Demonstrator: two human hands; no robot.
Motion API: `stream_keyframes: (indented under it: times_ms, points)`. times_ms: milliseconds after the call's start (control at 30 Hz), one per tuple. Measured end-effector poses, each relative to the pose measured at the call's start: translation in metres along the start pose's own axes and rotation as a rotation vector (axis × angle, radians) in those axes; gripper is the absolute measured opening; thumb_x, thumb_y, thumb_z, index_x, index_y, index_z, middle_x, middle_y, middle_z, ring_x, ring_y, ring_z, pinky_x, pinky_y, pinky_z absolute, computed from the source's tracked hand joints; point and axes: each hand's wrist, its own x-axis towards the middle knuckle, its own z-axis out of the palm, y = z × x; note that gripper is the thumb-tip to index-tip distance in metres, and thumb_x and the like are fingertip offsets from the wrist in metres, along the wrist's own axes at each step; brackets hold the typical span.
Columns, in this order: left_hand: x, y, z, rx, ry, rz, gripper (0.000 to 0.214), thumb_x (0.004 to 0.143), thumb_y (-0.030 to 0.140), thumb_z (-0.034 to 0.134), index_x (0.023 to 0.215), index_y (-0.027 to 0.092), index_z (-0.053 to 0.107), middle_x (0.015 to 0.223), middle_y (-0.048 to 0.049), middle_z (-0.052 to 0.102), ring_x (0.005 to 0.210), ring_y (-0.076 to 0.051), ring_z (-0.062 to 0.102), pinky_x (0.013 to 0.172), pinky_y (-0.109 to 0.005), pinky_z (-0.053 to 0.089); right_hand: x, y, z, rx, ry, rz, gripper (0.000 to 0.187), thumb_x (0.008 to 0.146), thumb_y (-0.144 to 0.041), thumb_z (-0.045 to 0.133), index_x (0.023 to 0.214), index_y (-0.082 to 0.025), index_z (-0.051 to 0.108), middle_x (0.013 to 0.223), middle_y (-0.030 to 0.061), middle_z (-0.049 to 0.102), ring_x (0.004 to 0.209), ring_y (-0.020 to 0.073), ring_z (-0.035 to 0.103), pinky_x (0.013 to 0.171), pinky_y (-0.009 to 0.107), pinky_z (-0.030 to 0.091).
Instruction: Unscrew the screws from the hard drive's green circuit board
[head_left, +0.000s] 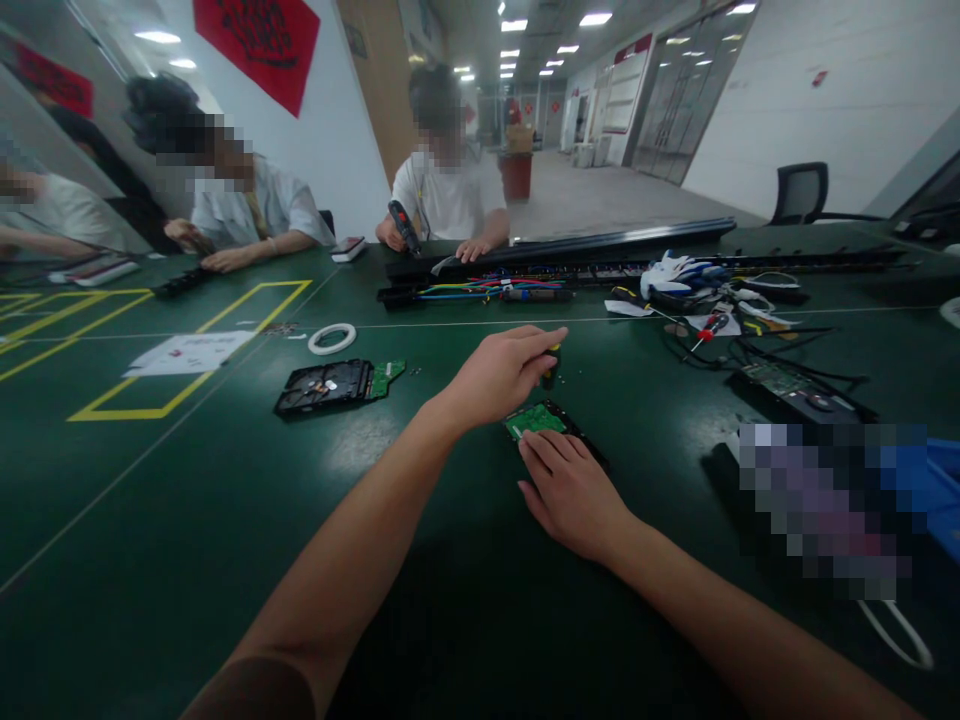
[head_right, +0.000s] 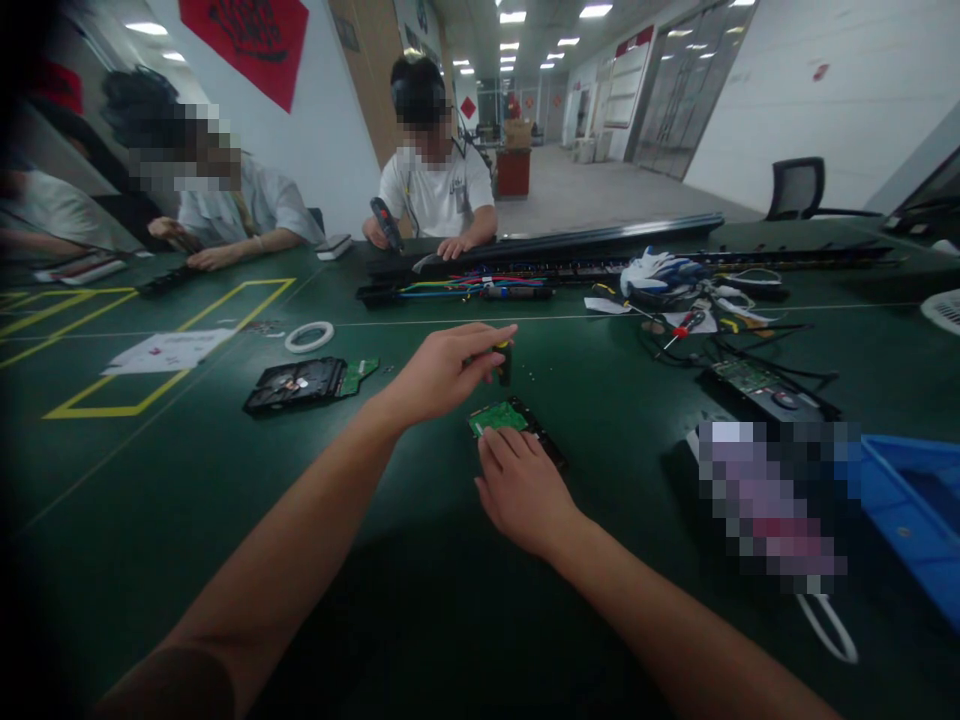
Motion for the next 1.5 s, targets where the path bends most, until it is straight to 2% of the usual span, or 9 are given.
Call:
stream_keyframes:
  times_ms: [200,367,567,700,833,1067,1233,1400,1500]
  points:
    - [0.001,0.001,0.003,0.043,0.026,-0.011,0.037,0.105,0.02,0.059,0.141,0.023,0.065,0.113,-0.0075,0.071,0.095,-0.017,0.069,0.092,-0.034,0.057,0.0,0.0,0.001,0.009,0.014,-0.001,0.047,0.103,-0.03,0.055,0.144,-0.008,0.06,0.144,0.0215,0.063,0.133,0.0366,0.056,0.115,0.054,0.047]
    - [0.002,-0.001,0.004,0.147,0.025,-0.014,0.022,0.104,0.031,0.064,0.124,0.023,0.072,0.113,-0.0071,0.068,0.102,-0.02,0.068,0.091,-0.035,0.056,0.001,-0.002,-0.001,0.001,0.02,-0.012,0.047,0.102,-0.029,0.056,0.142,-0.006,0.061,0.141,0.0218,0.064,0.132,0.0366,0.057,0.119,0.054,0.046]
    - [0.001,-0.005,0.015,0.075,0.136,-0.052,0.027,0.092,0.042,0.081,0.101,0.02,0.071,0.096,-0.0027,0.069,0.074,-0.013,0.064,0.075,-0.029,0.054,0.0,-0.001,0.001,0.006,0.03,-0.01,0.048,0.102,-0.029,0.057,0.144,-0.007,0.06,0.143,0.0218,0.063,0.134,0.0369,0.057,0.119,0.054,0.048]
    - [0.001,-0.006,0.021,-0.071,0.127,-0.136,0.026,0.097,0.04,0.077,0.113,0.021,0.069,0.09,0.0004,0.071,0.058,-0.009,0.062,0.063,-0.025,0.053,-0.001,0.001,0.002,0.027,0.026,-0.013,0.048,0.103,-0.03,0.055,0.144,-0.007,0.06,0.145,0.0217,0.062,0.136,0.036,0.057,0.12,0.053,0.047]
    - [0.0,-0.006,0.014,-0.059,0.079,-0.107,0.02,0.102,0.035,0.067,0.115,0.021,0.073,0.097,-0.0042,0.074,0.064,-0.01,0.067,0.067,-0.025,0.057,-0.001,0.001,0.003,0.036,0.022,-0.02,0.049,0.103,-0.03,0.055,0.144,-0.005,0.06,0.145,0.0223,0.062,0.137,0.0355,0.056,0.12,0.05,0.048]
    - [-0.002,-0.002,0.001,-0.21,-0.057,-0.108,0.038,0.103,0.019,0.053,0.14,0.017,0.065,0.113,-0.009,0.075,0.069,-0.011,0.072,0.072,-0.028,0.062,0.001,0.0,0.002,0.04,0.015,0.001,0.049,0.102,-0.029,0.055,0.145,-0.005,0.059,0.145,0.0214,0.062,0.136,0.0351,0.055,0.119,0.05,0.048]
    - [0.0,-0.004,0.008,-0.134,0.0,-0.097,0.031,0.105,0.021,0.057,0.135,0.02,0.066,0.104,-0.0048,0.072,0.063,-0.008,0.066,0.072,-0.026,0.059,0.001,0.0,0.003,0.047,0.018,-0.003,0.048,0.101,-0.028,0.057,0.144,-0.005,0.06,0.144,0.0215,0.062,0.135,0.0349,0.056,0.119,0.05,0.047]
    - [0.002,-0.005,0.012,0.061,0.09,-0.039,0.021,0.096,0.032,0.077,0.114,0.021,0.075,0.1,-0.0042,0.071,0.08,-0.014,0.066,0.08,-0.03,0.057,0.0,0.001,0.004,0.049,0.019,0.005,0.047,0.102,-0.029,0.056,0.143,-0.007,0.061,0.144,0.0209,0.063,0.134,0.0347,0.057,0.117,0.051,0.049]
    - [0.002,-0.003,0.012,0.046,0.092,-0.021,0.029,0.097,0.029,0.076,0.124,0.021,0.073,0.107,-0.0065,0.073,0.086,-0.016,0.067,0.085,-0.033,0.057,0.0,0.001,0.004,0.046,0.025,0.004,0.047,0.102,-0.03,0.055,0.143,-0.008,0.061,0.144,0.0207,0.063,0.135,0.0351,0.056,0.117,0.052,0.049]
